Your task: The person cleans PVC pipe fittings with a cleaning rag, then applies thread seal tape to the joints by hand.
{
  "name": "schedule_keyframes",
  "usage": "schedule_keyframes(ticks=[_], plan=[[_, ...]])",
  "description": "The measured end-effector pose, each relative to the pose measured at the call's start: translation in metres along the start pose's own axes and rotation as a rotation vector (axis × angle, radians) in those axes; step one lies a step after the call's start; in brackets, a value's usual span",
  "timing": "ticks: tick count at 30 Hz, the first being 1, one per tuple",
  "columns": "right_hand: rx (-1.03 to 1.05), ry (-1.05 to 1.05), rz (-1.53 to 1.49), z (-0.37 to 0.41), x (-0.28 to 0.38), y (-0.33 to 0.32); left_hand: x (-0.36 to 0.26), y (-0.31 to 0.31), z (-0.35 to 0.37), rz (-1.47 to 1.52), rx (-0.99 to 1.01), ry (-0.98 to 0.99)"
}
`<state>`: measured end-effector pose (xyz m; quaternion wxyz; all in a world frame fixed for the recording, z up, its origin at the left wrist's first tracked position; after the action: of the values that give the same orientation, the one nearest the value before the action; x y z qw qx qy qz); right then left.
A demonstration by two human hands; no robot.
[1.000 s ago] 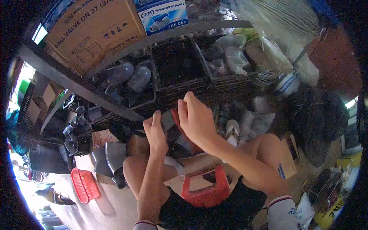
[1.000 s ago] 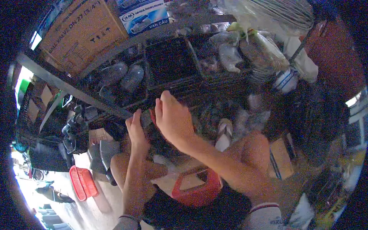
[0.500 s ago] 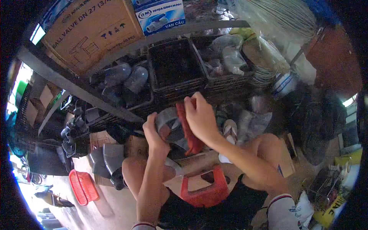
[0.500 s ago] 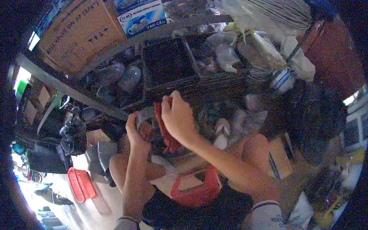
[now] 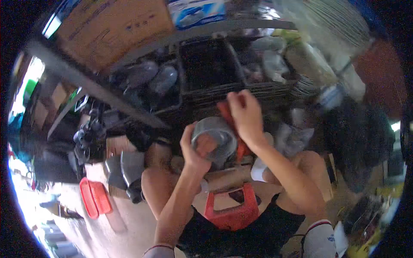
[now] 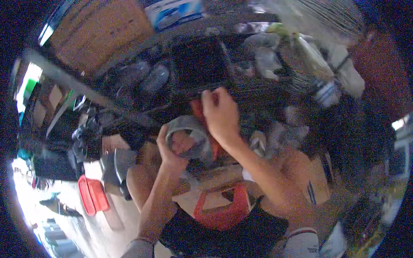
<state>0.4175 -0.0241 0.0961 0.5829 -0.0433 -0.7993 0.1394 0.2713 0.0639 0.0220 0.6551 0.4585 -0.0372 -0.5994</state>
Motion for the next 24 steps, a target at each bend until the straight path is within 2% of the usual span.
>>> schedule_keyframes(ticks=[2, 3, 4, 5, 6, 7, 9, 10, 12, 16, 17, 18, 21, 23, 24], plan=[[-0.031, 0.001, -0.140, 0.007, -0.007, -0.002, -0.002, 0.000, -0.009, 0.065, -0.075, 0.001], [-0.055, 0.021, -0.113, 0.013, -0.007, 0.001, -0.006, 0.002, -0.015, 0.120, -0.093, 0.002], [0.018, 0.103, -0.170, 0.018, -0.004, 0.005, -0.008, 0.003, -0.020, 0.201, -0.062, -0.011], [0.037, -0.017, -0.119, 0.025, 0.005, 0.007, -0.003, -0.004, -0.028, 0.253, 0.037, -0.028], [0.005, -0.034, -0.168, 0.029, 0.011, 0.006, 0.001, -0.006, -0.038, 0.293, 0.153, -0.046], [-0.035, -0.050, -0.212, 0.030, 0.019, 0.004, 0.007, -0.006, -0.028, 0.357, -0.005, -0.108], [-0.120, -0.111, -0.171, 0.019, 0.033, -0.004, 0.025, 0.005, -0.011, 0.513, -0.001, -0.239], [-0.164, -0.078, -0.218, 0.011, 0.034, -0.008, 0.028, 0.017, -0.004, 0.599, 0.160, -0.294], [-0.177, -0.057, -0.348, -0.001, 0.024, -0.007, 0.021, 0.025, -0.005, 0.588, 0.153, -0.229], [-0.228, -0.375, -0.161, -0.014, 0.057, -0.014, 0.002, 0.023, 0.012, 0.552, 0.158, -0.175], [-0.220, -0.392, -0.121, -0.024, 0.056, -0.015, 0.000, 0.024, 0.015, 0.460, 0.216, -0.258], [-0.213, -0.410, -0.087, -0.032, 0.056, -0.015, -0.021, 0.028, 0.023, 0.468, 0.303, -0.204], [-0.183, -0.109, -0.291, -0.054, 0.032, -0.016, -0.089, 0.024, 0.065, 0.485, 0.533, -0.017], [-0.206, 0.068, -0.224, -0.052, 0.031, -0.022, -0.147, -0.027, 0.096, 0.493, 0.541, 0.278], [-0.223, 0.158, -0.192, -0.051, 0.025, -0.027, -0.177, -0.071, 0.110, 0.461, 0.420, 0.501]])
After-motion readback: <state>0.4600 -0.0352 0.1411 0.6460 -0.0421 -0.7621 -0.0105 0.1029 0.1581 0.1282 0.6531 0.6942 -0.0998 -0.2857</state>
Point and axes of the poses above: each hand's wrist, its own z-axis away from the middle knuckle, its own y-axis out of the palm, x = y × z, the point moved 9 cm from there along -z, towards the middle knuckle, and after that the axes turned 14 degrees about -x, right-handed, at the moved point
